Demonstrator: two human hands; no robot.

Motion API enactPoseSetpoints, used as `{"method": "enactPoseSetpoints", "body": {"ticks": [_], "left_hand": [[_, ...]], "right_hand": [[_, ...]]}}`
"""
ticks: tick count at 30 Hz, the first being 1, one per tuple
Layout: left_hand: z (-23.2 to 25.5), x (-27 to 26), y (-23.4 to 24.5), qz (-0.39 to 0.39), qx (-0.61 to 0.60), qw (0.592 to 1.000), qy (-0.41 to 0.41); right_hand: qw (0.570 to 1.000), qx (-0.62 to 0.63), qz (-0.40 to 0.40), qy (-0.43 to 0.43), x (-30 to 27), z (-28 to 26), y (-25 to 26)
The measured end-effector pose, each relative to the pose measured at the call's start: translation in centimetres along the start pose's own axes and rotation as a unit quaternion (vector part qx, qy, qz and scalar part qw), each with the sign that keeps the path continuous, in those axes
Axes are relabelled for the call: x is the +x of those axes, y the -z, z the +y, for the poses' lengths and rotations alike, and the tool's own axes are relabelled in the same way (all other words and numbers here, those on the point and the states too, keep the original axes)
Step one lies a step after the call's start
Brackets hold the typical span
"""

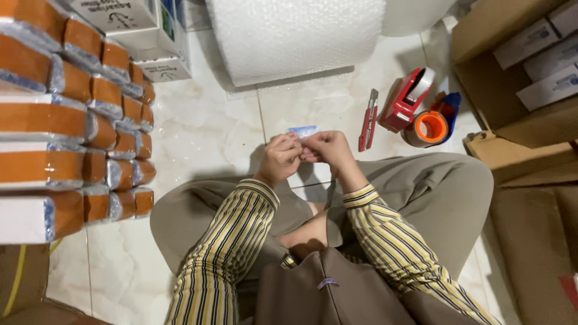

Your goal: The person wraps small rectangular boxes in bubble wrap and seals them with orange tape. They retrieve boxes from a nearby cardboard box, wrap each one individually, and place the finished packages into a stack.

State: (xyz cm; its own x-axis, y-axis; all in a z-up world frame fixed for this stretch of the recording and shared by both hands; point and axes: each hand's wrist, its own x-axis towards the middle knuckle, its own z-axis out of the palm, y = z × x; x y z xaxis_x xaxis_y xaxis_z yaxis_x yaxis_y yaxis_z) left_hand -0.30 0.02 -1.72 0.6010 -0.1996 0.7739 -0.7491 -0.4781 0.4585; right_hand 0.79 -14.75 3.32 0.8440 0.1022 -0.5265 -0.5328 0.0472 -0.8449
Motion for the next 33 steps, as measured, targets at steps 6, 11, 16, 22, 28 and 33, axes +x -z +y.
{"method": "enactPoseSetpoints", "body": {"ticks": [6,11,16,22,28,33], "left_hand": [[-0.5,0.2,0.5,-0.040,-0.015,0.997,0.069],[-1.5,-1.1,-0.2,-0.051,-0.018,0.992,0.115],[-1.1,-0.7,0.8,-0.086,-0.012,0.987,0.135],[-0.7,-0.1,1.1,-0.109,-0.007,0.986,0.128],[-0.1,1.6,1.8,-0.132,0.011,0.987,0.094],[-1.4,2.2,1.8,-0.143,0.094,0.977,0.127]], "right_hand": [[0.929,-0.320,0.140,0.122,2.2,2.0,0.0],[0.930,-0.324,0.108,0.135,1.1,0.3,-0.4],[0.798,-0.568,0.122,0.158,-0.9,0.1,-1.2],[0.742,-0.605,0.153,0.243,-2.2,2.1,-0.1],[0.707,-0.557,0.194,0.391,-0.3,6.5,1.6],[0.891,-0.376,0.164,0.196,0.9,8.3,0.4]]}}
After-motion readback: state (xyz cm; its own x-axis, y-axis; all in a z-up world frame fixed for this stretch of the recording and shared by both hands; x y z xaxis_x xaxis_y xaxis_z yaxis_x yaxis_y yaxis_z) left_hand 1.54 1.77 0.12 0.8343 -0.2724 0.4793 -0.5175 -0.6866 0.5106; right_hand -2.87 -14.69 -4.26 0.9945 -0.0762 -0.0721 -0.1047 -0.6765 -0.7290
